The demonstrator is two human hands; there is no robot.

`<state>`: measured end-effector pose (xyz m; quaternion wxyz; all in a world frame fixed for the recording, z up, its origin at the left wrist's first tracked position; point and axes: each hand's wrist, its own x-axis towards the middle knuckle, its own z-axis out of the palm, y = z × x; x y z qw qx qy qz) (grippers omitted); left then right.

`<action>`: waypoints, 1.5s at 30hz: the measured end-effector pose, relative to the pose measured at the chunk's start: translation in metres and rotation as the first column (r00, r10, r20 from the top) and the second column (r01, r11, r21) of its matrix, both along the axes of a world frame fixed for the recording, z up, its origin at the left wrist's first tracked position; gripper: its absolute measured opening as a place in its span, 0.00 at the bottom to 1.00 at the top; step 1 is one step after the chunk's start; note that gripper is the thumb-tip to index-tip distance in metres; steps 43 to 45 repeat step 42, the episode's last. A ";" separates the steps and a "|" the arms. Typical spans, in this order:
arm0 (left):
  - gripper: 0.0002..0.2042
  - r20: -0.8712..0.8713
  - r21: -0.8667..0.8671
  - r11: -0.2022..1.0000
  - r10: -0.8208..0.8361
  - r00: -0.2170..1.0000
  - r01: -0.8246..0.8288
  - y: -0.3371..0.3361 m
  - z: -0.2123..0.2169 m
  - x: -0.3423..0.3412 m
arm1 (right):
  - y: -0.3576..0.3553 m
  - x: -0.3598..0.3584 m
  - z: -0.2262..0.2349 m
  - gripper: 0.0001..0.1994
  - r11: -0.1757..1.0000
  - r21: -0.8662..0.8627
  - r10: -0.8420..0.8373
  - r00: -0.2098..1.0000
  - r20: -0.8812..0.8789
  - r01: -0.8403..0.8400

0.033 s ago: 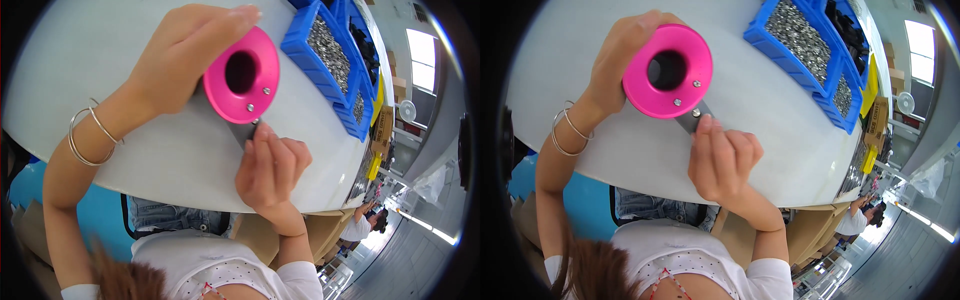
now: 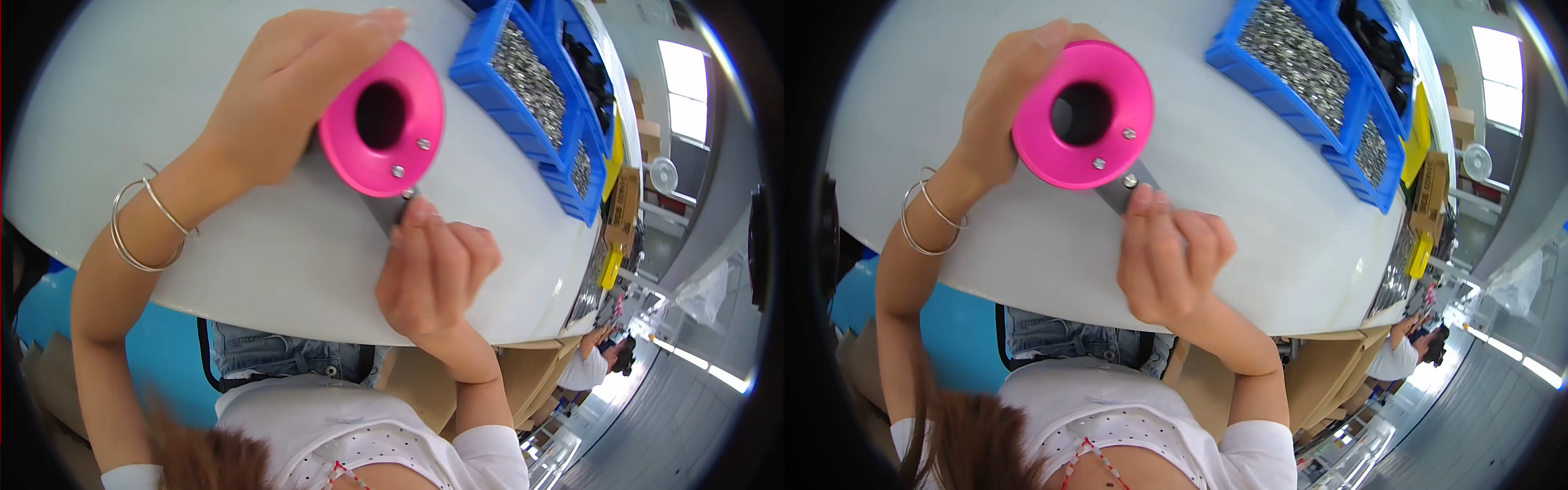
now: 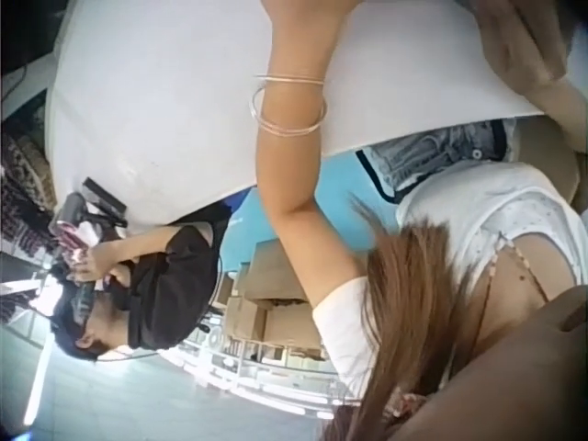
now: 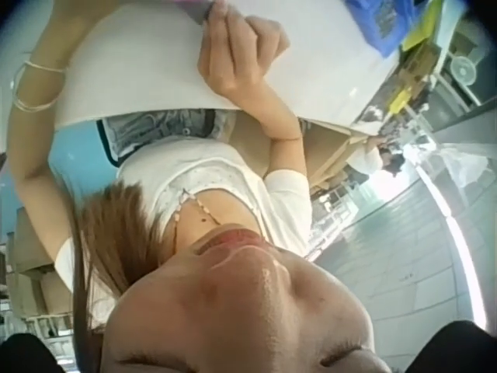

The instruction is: The person assembles hair dryers by sliding handle covers onto the dryer bodies, inserting buttons and small components into the handles, and placing the assembled units aside.

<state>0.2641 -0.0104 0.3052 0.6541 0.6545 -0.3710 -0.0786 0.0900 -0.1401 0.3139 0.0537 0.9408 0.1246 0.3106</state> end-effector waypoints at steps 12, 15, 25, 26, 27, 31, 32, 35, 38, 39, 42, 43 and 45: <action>0.20 -0.226 -0.154 0.986 0.033 0.974 -0.069 -0.006 0.005 -0.006 | 0.005 0.002 -0.013 0.16 0.997 0.037 -0.079 0.981 0.177 0.074; 0.19 -0.263 -0.169 0.985 -0.021 0.965 -0.024 -0.003 -0.004 -0.001 | 0.005 0.003 -0.021 0.15 0.996 -0.037 -0.067 0.978 0.198 0.076; 0.19 -0.218 -0.201 0.979 -0.025 0.976 -0.020 0.001 -0.008 -0.004 | -0.023 0.018 0.026 0.13 -0.037 0.853 0.366 0.801 -0.474 0.521; 0.19 -0.217 -0.197 0.980 -0.018 0.976 -0.026 0.003 -0.008 -0.003 | -0.026 0.023 0.026 0.14 -0.020 0.748 0.446 0.675 -0.588 0.664; 0.19 -0.217 -0.196 0.980 -0.016 0.976 -0.028 0.003 -0.010 -0.004 | -0.030 0.025 0.023 0.17 0.032 0.721 0.477 0.624 -0.619 0.692; 0.19 -0.175 -0.186 0.982 -0.058 0.983 0.025 0.001 -0.009 0.000 | -0.031 0.029 0.026 0.16 0.055 0.732 0.466 0.630 -0.621 0.679; 0.18 -0.142 -0.215 0.976 -0.049 0.989 0.018 -0.002 -0.006 0.000 | -0.033 0.028 0.026 0.17 0.044 0.739 0.461 0.642 -0.612 0.672; 0.17 -0.047 -0.134 0.991 -0.033 0.998 0.026 -0.005 -0.007 0.003 | -0.040 0.024 0.020 0.17 -0.021 0.751 0.484 0.664 -0.571 0.660; 0.19 0.346 0.165 0.975 0.086 0.934 -0.151 0.004 0.001 0.002 | -0.041 0.027 0.001 0.19 -0.007 0.776 0.535 0.658 -0.530 0.631; 0.22 0.095 0.057 0.997 0.053 0.994 -0.058 0.000 -0.005 0.002 | -0.043 0.024 -0.002 0.20 -0.019 0.829 0.531 0.708 -0.466 0.559; 0.36 -0.298 -0.169 0.982 -0.136 0.945 0.088 0.003 -0.011 0.007 | -0.041 0.015 -0.004 0.19 -0.062 0.885 0.531 0.766 -0.363 0.462; 0.36 -0.298 -0.169 0.982 -0.136 0.945 0.088 0.003 -0.011 0.007 | -0.041 0.015 -0.004 0.19 -0.062 0.885 0.531 0.766 -0.363 0.462; 0.36 -0.298 -0.169 0.982 -0.136 0.945 0.088 0.003 -0.011 0.007 | -0.041 0.015 -0.004 0.19 -0.062 0.885 0.531 0.766 -0.363 0.462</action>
